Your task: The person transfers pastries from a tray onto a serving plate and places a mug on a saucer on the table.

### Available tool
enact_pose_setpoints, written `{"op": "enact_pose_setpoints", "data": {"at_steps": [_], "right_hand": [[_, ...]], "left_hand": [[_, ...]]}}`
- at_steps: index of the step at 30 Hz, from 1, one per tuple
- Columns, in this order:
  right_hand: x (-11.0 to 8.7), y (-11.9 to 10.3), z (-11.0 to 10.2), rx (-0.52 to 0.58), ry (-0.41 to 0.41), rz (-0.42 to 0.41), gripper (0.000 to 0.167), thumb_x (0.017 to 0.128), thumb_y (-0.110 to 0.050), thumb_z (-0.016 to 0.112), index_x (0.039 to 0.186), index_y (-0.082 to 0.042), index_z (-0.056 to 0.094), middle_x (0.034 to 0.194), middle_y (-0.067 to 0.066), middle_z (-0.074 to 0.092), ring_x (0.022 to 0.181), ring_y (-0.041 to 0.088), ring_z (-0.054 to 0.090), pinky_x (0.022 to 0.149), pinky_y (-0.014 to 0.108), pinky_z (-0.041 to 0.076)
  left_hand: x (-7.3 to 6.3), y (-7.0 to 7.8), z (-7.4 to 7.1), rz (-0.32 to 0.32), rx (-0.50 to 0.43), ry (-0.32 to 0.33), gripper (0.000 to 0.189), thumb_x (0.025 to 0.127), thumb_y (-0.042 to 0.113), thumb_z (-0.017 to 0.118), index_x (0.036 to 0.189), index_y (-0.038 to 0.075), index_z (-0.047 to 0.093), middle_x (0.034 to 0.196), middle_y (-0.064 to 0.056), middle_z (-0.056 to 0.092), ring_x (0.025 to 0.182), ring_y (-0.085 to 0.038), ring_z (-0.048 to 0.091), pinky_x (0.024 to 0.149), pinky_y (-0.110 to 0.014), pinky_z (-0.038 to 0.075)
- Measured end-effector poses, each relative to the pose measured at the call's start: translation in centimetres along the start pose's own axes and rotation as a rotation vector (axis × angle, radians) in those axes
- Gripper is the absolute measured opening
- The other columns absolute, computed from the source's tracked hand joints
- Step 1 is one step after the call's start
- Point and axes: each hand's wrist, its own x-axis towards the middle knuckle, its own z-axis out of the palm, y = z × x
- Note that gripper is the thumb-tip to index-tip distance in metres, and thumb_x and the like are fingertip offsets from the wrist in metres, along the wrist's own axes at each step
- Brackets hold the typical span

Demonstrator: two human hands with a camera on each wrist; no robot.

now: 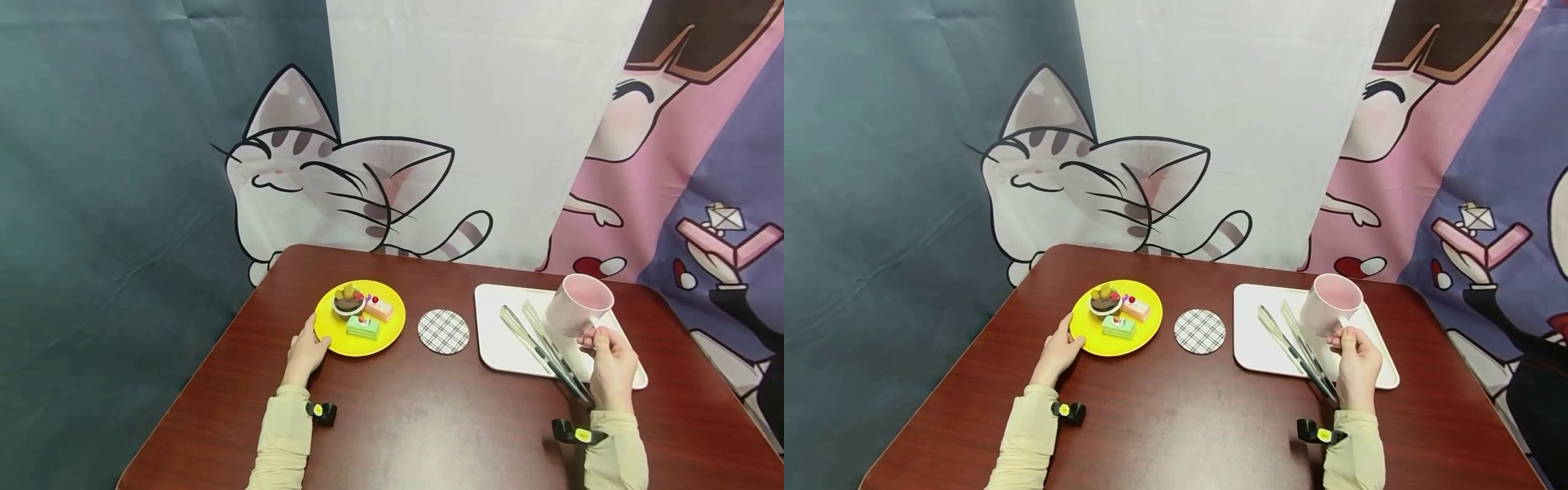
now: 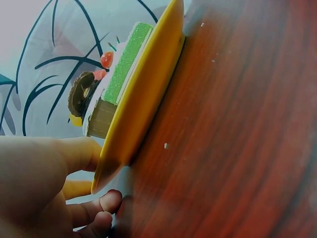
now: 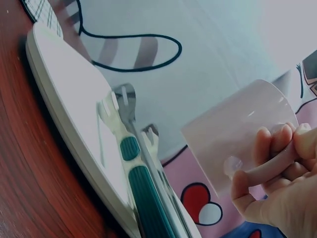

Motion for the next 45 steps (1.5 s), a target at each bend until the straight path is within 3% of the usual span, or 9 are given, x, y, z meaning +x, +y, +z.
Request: {"op": "enact_pose_setpoints", "data": {"at_steps": [8, 24, 37, 45], "right_hand": [[-0.1, 0.3, 0.7, -0.033, 0.001, 0.013, 0.028, 0.096, -0.003, 0.051, 0.07, 0.0, 0.061, 0.058, 0.0, 0.057, 0.055, 0.007, 0.061, 0.053, 0.018, 0.049], [-1.0, 1.4, 3.2, -0.144, -0.08, 0.051, 0.028, 0.096, -0.005, 0.052, 0.07, -0.002, 0.061, 0.063, -0.003, 0.059, 0.055, 0.004, 0.059, 0.057, 0.016, 0.049], [-2.9, 2.5, 5.8, -0.223, -0.238, 0.112, 0.027, 0.098, -0.01, 0.051, 0.074, -0.005, 0.061, 0.066, -0.005, 0.06, 0.062, 0.003, 0.06, 0.062, 0.017, 0.051], [-4.2, 3.3, 7.1, -0.246, -0.345, 0.094, 0.025, 0.099, -0.013, 0.05, 0.079, -0.004, 0.06, 0.07, -0.006, 0.061, 0.066, 0.003, 0.06, 0.064, 0.017, 0.05]], "left_hand": [[0.1, 0.1, 0.0, 0.007, -0.001, -0.007, 0.072, 0.092, 0.022, 0.05, 0.155, 0.011, 0.017, 0.095, -0.015, 0.05, 0.099, -0.033, 0.039, 0.079, -0.042, 0.032], [-0.3, 0.1, -0.2, 0.001, -0.002, -0.006, 0.071, 0.093, 0.021, 0.05, 0.155, 0.01, 0.018, 0.092, -0.014, 0.05, 0.097, -0.031, 0.04, 0.076, -0.038, 0.031], [-0.6, 0.6, -0.5, 0.014, -0.008, 0.01, 0.07, 0.093, 0.02, 0.051, 0.155, 0.01, 0.021, 0.088, -0.012, 0.05, 0.095, -0.03, 0.041, 0.075, -0.038, 0.031], [-0.6, 0.7, -0.5, 0.021, -0.008, 0.012, 0.07, 0.093, 0.019, 0.051, 0.155, 0.009, 0.02, 0.088, -0.012, 0.05, 0.095, -0.03, 0.041, 0.075, -0.037, 0.031]]}}
